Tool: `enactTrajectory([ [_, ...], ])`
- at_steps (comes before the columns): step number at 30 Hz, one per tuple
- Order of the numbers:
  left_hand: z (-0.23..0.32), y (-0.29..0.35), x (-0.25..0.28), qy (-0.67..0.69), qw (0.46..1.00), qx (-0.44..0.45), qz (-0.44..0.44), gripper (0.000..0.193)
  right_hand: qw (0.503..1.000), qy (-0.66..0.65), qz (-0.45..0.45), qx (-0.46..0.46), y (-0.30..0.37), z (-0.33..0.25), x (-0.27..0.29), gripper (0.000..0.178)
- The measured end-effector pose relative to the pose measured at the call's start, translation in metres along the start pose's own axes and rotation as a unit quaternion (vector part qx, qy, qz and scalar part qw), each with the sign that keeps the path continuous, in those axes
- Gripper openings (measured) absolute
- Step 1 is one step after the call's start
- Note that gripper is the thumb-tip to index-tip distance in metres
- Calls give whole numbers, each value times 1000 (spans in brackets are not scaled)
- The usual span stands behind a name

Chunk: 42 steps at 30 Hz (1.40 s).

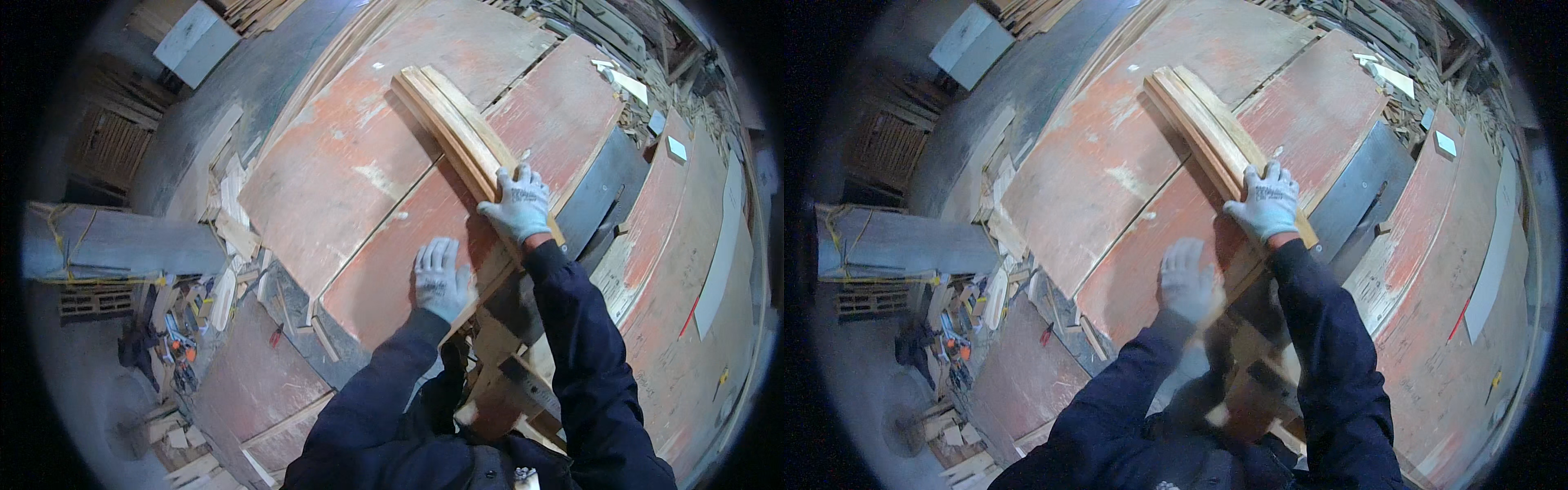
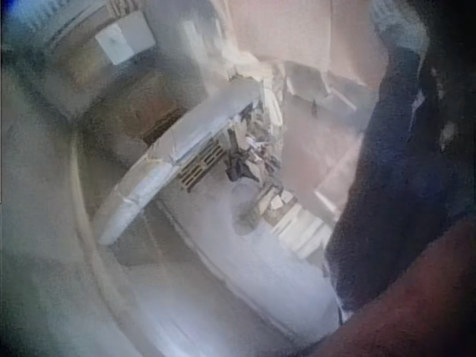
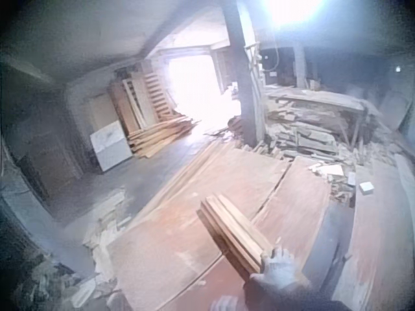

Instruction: The person assembles a wooden frame by positioning thin wooden strips and fastening them with a pneumatic nail gun. They then measure the assembled frame with a tape measure.

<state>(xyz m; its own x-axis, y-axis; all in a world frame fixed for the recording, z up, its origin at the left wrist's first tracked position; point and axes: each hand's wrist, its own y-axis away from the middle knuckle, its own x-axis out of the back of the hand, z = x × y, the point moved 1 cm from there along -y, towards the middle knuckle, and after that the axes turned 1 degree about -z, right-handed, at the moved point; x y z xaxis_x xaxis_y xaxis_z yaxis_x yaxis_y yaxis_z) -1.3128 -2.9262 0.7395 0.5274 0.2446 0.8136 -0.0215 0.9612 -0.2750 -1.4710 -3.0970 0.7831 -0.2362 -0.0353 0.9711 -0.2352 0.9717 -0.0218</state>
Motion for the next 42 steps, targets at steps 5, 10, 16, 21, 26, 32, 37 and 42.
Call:
enactTrajectory([
  [5, -4, 11, 4, 87, 991, 77, 73, 47, 1000, -5, -22, 21, 88, -53, -1, 81],
  [10, 15, 105, 21, 254, 923, 199, 211, 39, 996, -32, -65, 51, 177, -81, -2, 79],
  [16, 67, 255, 40, 452, 784, 393, 164, 42, 989, -118, -51, 79, 235, -70, -13, 82],
  [21, 74, 243, 36, 480, 764, 419, 108, 50, 990, -125, -59, 17, 258, -48, -8, 71],
  [26, 79, 206, 16, 609, 676, 400, 110, 57, 983, -154, -81, -60, 245, -44, -10, 59],
  [32, 88, 199, 21, 599, 672, 425, 94, 59, 948, -242, -193, -74, 197, -31, -7, 60],
  [37, 103, 184, 38, 419, 682, 595, 76, 64, 963, -209, -161, -52, 195, -57, -6, 54],
  [42, 71, 182, 37, 432, 780, 451, 47, 46, 958, -222, -179, 27, 191, -102, -1, 50],
])
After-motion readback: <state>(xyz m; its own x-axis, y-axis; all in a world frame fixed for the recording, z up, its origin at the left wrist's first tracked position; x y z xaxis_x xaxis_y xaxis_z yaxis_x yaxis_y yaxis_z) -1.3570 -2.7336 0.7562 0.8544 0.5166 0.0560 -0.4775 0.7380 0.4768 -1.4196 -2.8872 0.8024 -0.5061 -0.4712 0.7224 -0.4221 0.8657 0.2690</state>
